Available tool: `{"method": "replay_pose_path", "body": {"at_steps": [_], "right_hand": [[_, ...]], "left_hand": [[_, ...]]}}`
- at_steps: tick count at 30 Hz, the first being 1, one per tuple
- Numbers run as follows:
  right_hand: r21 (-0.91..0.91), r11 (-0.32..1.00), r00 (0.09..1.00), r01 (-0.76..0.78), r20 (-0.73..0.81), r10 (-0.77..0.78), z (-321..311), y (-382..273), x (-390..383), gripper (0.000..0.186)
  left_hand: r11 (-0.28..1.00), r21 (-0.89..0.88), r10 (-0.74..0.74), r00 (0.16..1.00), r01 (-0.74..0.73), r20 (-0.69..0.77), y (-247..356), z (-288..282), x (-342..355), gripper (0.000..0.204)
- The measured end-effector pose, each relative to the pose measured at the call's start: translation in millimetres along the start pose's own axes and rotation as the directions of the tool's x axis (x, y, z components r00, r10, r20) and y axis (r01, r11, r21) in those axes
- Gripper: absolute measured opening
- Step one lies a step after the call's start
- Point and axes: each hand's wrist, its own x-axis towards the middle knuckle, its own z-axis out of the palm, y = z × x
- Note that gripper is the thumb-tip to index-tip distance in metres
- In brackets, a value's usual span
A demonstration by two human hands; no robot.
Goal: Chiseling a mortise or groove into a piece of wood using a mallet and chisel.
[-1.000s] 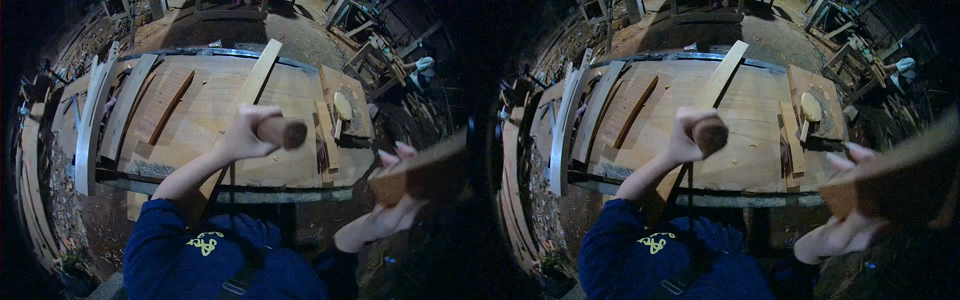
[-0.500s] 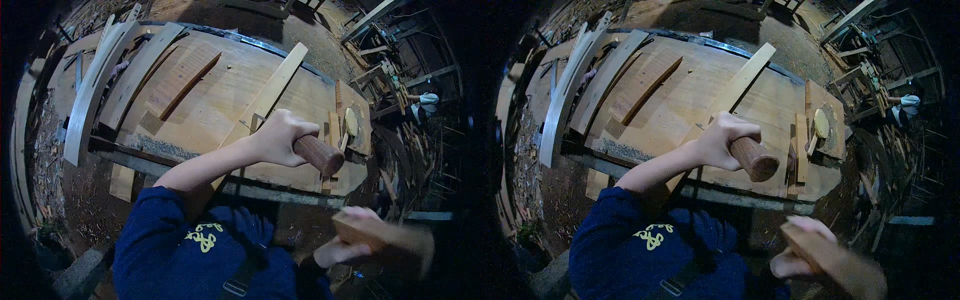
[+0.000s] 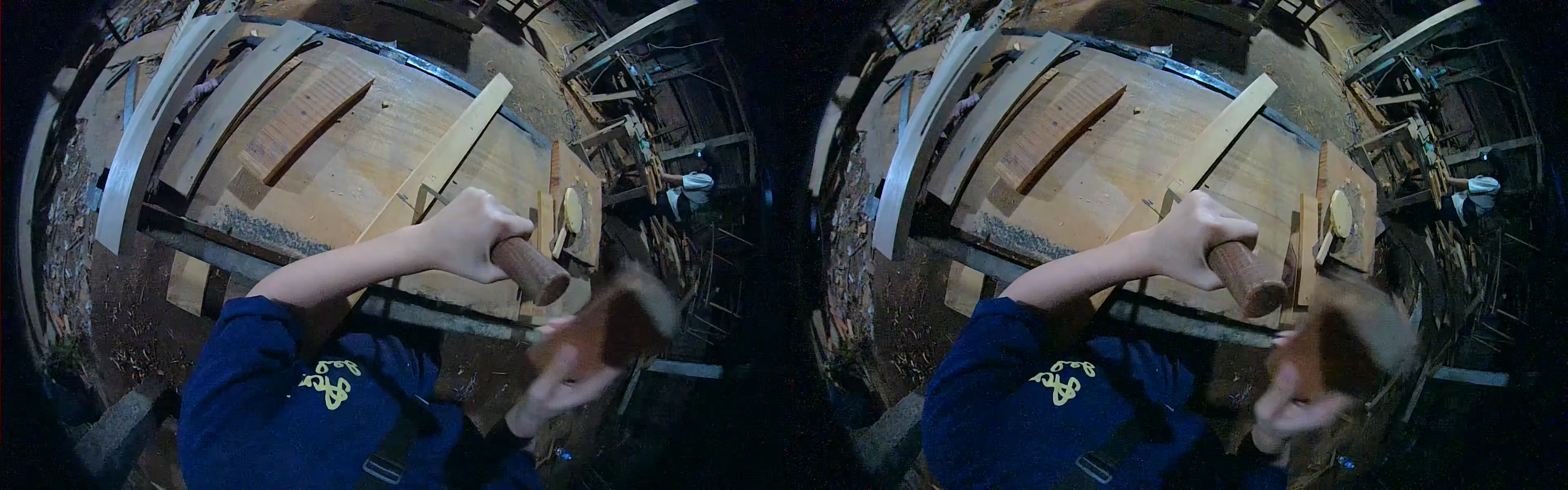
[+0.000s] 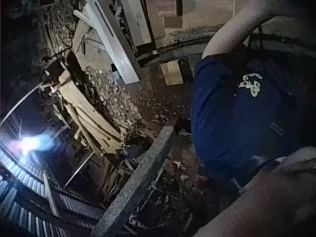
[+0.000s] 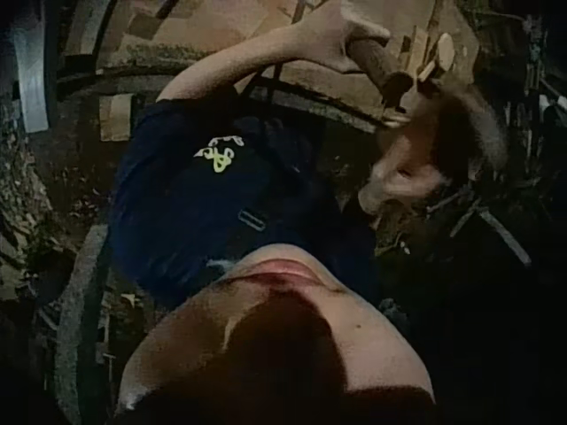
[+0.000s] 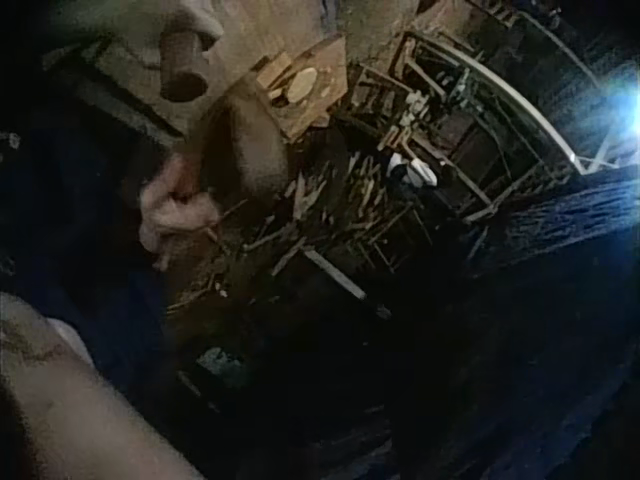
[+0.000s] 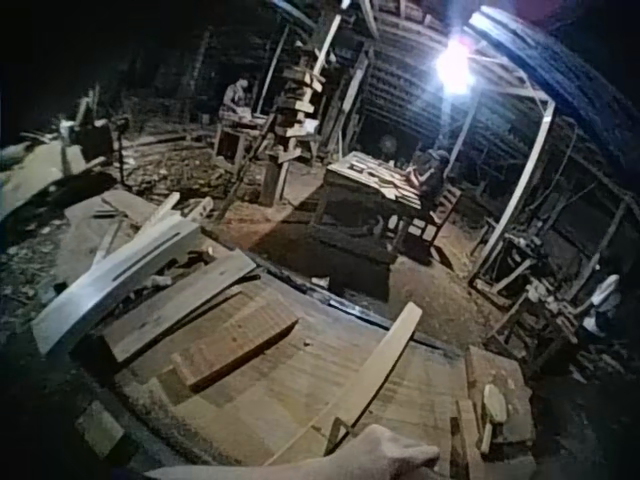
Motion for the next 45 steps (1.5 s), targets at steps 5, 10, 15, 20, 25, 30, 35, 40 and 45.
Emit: {"method": "replay_pose_path", "body": {"at_steps": [5, 10, 15, 20, 25, 30, 35, 40, 45], "right_hand": [[0.678, 0.722, 0.979, -0.139, -0.018, 0.205, -12, 27, -25, 0.062], [0.255, 0.964, 0.997, -0.072, 0.035, 0.066, -8, 36, -25, 0.067], [0.103, 0.994, 0.999, 0.025, -0.027, -0.022, 2, 26, -26, 0.065], [0.614, 0.765, 0.970, -0.195, 0.007, 0.242, -8, 21, -25, 0.071], [0.750, 0.633, 0.915, 0.189, 0.100, -0.391, -8, 13, 17, 0.071], [0.391, 0.920, 0.999, -0.003, -0.041, 0.021, 18, -24, 8, 0.067], [0.811, 0.571, 0.987, 0.130, -0.054, -0.148, 5, 17, -6, 0.068], [0.035, 0.960, 0.961, 0.277, -0.019, -0.276, -17, 28, -14, 0.062], [0.608, 0.755, 0.892, -0.247, 0.446, -0.067, -23, 11, -3, 0.056]], "left_hand": [[1.000, 0.005, 0.000, 1.000, 0.000, 0.010, 1, 2, -1, 0.030], [1.000, 0.017, 0.012, 1.000, -0.012, 0.018, 2, 4, -1, 0.030], [1.000, 0.017, 0.016, 1.000, -0.017, 0.024, 3, 3, -3, 0.030], [1.000, -0.016, 0.001, 1.000, -0.001, 0.011, 2, -1, -3, 0.029], [0.999, -0.039, -0.015, 1.000, 0.014, -0.018, 1, -3, -1, 0.028], [0.999, -0.049, -0.014, 1.000, 0.013, -0.022, -1, -6, 1, 0.026], [0.999, -0.035, 0.005, 1.000, -0.005, -0.005, -1, -5, 0, 0.021], [0.997, -0.065, -0.029, 1.000, 0.029, -0.004, -1, 0, 1, 0.027], [0.999, -0.008, -0.032, 0.999, 0.032, 0.007, -2, 0, 1, 0.028]]}}
